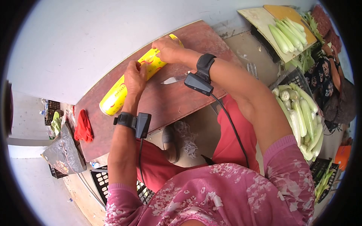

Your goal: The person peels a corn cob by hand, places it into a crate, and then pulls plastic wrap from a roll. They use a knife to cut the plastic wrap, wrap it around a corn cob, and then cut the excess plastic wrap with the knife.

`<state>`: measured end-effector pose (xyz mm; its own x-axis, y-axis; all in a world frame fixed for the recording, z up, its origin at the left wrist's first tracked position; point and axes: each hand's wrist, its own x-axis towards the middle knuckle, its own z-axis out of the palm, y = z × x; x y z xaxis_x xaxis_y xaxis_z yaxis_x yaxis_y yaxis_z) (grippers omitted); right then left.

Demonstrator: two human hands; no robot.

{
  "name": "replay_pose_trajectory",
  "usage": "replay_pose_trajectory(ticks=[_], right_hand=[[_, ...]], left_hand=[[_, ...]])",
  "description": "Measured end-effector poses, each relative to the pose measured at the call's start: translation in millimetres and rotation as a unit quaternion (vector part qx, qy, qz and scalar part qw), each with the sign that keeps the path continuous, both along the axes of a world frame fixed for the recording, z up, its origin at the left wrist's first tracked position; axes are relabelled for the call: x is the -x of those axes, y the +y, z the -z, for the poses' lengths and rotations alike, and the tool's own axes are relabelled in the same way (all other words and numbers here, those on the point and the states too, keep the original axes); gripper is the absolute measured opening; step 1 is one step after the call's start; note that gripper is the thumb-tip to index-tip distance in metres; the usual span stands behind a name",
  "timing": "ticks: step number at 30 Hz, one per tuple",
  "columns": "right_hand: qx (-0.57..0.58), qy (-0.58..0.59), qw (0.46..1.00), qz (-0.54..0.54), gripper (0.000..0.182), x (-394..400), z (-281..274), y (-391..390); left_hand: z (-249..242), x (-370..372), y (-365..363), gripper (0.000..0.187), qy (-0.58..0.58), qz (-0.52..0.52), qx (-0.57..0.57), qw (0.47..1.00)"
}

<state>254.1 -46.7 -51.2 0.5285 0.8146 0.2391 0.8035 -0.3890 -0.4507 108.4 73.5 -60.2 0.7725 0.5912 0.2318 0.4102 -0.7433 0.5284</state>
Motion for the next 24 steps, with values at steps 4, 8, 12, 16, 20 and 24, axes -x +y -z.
replay_pose_trajectory(ticks=[4,8,12,16,20,24], right_hand=[[0.034,-0.007,0.999,-0.004,0.031,4.7,1.9,4.9],[0.003,-0.017,1.0,-0.014,0.029,-0.8,13.1,3.7],[-0.005,-0.031,0.999,-0.015,0.028,-1.1,14.7,2.4],[0.0,-0.028,0.999,-0.018,0.027,2.2,11.8,4.0],[-0.029,-0.04,0.997,-0.054,0.026,16.1,10.9,7.6],[-0.019,-0.065,0.994,-0.089,0.018,23.6,11.8,14.0]], left_hand=[[5.6,-1.6,-10.4,0.022,0.007,0.011,-0.116,0.993],[12.9,-6.8,-11.0,0.021,0.039,0.03,-0.117,0.992],[14.5,-6.5,-10.5,0.02,0.024,0.019,-0.114,0.993],[16.0,-3.9,-9.0,0.018,-0.013,0.017,-0.075,0.997],[13.6,4.6,-4.3,0.016,-0.03,0.03,-0.025,0.999],[8.8,8.2,-4.7,0.015,-0.021,0.054,0.008,0.998]])
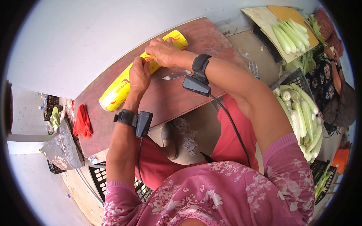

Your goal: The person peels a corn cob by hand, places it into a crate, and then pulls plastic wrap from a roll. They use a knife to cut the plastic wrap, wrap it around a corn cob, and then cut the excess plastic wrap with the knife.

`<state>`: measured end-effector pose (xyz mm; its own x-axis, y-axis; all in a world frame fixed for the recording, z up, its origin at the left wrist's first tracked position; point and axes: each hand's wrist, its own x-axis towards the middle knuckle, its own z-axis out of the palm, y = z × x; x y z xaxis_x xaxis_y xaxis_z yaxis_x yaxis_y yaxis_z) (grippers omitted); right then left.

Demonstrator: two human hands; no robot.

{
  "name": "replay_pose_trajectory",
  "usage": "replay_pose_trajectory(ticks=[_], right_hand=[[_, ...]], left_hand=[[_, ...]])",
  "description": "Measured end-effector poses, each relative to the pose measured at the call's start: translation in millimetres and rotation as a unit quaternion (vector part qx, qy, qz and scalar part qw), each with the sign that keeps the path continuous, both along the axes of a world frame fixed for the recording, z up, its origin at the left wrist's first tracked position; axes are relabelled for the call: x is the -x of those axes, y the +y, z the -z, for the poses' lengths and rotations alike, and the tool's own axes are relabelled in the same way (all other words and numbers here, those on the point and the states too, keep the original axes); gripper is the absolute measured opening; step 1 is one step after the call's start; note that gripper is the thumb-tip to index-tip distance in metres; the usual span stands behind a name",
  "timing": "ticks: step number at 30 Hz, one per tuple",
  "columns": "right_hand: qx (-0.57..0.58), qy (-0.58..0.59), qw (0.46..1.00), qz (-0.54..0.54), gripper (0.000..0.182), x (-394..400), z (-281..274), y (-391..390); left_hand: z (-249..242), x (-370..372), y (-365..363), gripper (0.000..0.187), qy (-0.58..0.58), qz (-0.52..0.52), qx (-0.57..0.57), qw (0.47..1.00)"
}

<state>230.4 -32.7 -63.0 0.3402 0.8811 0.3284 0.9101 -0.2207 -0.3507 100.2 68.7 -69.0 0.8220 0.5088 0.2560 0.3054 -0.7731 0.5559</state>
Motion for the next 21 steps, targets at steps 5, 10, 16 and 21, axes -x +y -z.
replay_pose_trajectory(ticks=[5,10,16,21], right_hand=[[-0.004,-0.007,1.0,-0.029,0.01,-7.2,-1.0,-2.1],[-0.045,-0.007,0.994,-0.097,0.006,-15.8,2.9,-6.0],[-0.028,0.01,0.995,-0.097,0.007,-8.8,-1.2,-7.2],[-0.021,-0.069,0.99,-0.119,0.016,-23.1,-1.8,-12.9]], left_hand=[[-4.3,1.6,-2.5,0.014,0.013,0.003,0.0,1.0],[-9.1,-1.0,-8.0,0.018,0.001,0.01,0.039,0.999],[-0.8,-8.2,-9.5,0.017,0.014,-0.027,-0.036,0.999],[-0.6,-1.1,-6.3,0.011,-0.012,-0.001,-0.026,1.0]])
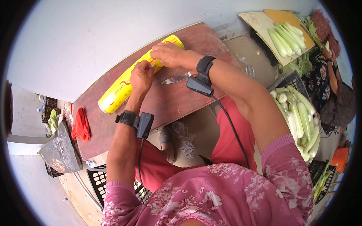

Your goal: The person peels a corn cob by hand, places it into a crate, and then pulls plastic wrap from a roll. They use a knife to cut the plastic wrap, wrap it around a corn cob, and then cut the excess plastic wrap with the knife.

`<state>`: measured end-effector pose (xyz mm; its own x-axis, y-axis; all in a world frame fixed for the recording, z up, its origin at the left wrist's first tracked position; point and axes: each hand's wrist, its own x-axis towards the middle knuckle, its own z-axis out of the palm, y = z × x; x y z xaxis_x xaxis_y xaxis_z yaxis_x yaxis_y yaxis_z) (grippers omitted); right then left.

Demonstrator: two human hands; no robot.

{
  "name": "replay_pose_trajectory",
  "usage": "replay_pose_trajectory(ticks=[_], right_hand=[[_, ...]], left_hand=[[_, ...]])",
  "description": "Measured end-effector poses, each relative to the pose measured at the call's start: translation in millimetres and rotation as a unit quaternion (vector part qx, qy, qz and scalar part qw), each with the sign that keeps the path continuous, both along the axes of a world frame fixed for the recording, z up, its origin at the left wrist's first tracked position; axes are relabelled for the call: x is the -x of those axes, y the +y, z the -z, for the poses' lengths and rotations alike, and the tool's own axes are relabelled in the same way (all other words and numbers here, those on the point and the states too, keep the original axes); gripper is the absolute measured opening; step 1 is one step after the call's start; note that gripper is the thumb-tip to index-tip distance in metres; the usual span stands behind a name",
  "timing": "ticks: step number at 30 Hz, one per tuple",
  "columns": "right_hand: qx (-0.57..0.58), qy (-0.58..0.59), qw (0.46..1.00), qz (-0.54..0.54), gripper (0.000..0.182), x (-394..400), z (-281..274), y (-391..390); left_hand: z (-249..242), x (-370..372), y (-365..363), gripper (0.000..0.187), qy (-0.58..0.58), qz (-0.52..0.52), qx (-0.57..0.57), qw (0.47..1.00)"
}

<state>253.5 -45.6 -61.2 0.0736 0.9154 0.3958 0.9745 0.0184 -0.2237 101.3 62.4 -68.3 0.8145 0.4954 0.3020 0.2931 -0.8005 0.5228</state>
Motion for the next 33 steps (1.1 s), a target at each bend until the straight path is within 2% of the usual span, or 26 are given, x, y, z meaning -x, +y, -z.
replay_pose_trajectory(ticks=[4,7,10,16,18,22,25,28,31,33], right_hand=[[0.027,-0.082,0.995,0.057,0.016,-19.8,-0.4,-7.9],[0.03,-0.077,0.991,0.104,0.011,-23.5,-2.1,-13.5],[0.007,-0.013,0.996,0.086,0.008,-27.4,-4.6,-18.6],[0.049,-0.012,0.995,0.082,0.008,-27.7,-8.5,-21.3],[0.055,0.024,0.994,0.087,0.008,-27.8,-7.7,-24.5],[0.056,0.066,0.994,0.065,0.008,-26.3,-8.3,-28.6],[0.026,0.051,0.997,0.047,0.009,-30.3,-2.0,-29.4],[0.101,0.027,0.99,0.098,0.007,-39.2,6.0,-33.8],[0.004,0.016,0.995,0.098,0.006,-42.1,14.3,-41.0],[-0.01,0.023,0.995,0.1,0.01,-42.9,15.5,-42.0]], left_hand=[[-0.8,2.1,0.9,0.011,0.004,0.011,0.022,1.0],[-3.4,2.5,-0.8,0.011,0.015,0.005,0.032,0.999],[-4.1,2.6,-1.0,0.011,0.012,0.005,0.041,0.999],[-1.0,3.6,5.2,0.012,0.0,-0.005,0.055,0.998],[-3.0,2.8,6.1,0.012,0.005,-0.015,0.062,0.998],[-6.5,6.0,3.7,0.014,0.008,-0.015,0.012,1.0],[-2.9,4.2,2.4,0.013,0.006,0.001,-0.017,1.0],[-1.7,3.4,3.7,0.012,-0.008,0.012,-0.026,1.0],[-0.3,4.1,6.2,0.011,-0.025,0.023,-0.024,0.999],[0.1,3.8,8.4,0.011,-0.025,0.028,-0.017,0.999]])
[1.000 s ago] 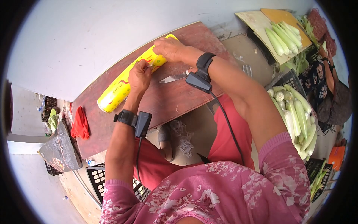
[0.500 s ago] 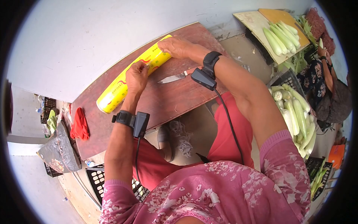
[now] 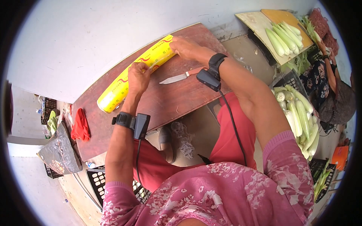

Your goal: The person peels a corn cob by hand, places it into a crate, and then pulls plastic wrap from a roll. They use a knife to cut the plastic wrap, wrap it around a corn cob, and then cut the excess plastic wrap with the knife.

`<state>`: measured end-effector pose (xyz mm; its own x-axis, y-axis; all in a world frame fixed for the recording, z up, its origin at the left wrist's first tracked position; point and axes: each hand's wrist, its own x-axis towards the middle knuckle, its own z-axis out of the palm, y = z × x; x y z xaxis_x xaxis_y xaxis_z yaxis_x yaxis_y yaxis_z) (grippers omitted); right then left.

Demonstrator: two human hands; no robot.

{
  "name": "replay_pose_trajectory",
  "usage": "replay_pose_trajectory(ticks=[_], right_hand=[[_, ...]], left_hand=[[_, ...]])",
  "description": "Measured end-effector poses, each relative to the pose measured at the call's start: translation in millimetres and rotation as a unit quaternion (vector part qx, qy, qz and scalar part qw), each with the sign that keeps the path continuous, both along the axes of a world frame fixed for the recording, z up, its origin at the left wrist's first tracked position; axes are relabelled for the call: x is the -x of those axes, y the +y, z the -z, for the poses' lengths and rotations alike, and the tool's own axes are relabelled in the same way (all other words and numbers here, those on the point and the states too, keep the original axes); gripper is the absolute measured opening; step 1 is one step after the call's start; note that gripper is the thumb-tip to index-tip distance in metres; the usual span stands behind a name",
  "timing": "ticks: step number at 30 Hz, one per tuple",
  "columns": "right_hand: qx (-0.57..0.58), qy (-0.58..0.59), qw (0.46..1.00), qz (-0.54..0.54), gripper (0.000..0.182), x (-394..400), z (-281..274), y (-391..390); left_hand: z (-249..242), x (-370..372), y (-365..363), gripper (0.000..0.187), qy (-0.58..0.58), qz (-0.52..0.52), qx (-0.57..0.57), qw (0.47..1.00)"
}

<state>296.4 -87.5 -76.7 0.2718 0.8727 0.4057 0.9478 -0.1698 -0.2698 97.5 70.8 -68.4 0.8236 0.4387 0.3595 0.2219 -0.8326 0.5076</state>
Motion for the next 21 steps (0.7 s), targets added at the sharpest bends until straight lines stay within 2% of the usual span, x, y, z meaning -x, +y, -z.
replay_pose_trajectory(ticks=[7,13,21], right_hand=[[-0.11,0.025,0.994,-0.013,0.008,0.9,-7.9,5.1],[-0.041,0.24,0.966,0.087,0.005,11.7,-14.4,3.2],[-0.031,0.185,0.979,0.077,0.009,8.7,-7.3,3.4]], left_hand=[[2.5,-0.6,8.3,0.011,0.001,-0.002,0.058,0.998],[-2.7,3.9,7.4,0.013,0.003,-0.008,0.107,0.994],[-10.9,5.7,7.9,0.014,0.004,-0.014,0.116,0.993]])
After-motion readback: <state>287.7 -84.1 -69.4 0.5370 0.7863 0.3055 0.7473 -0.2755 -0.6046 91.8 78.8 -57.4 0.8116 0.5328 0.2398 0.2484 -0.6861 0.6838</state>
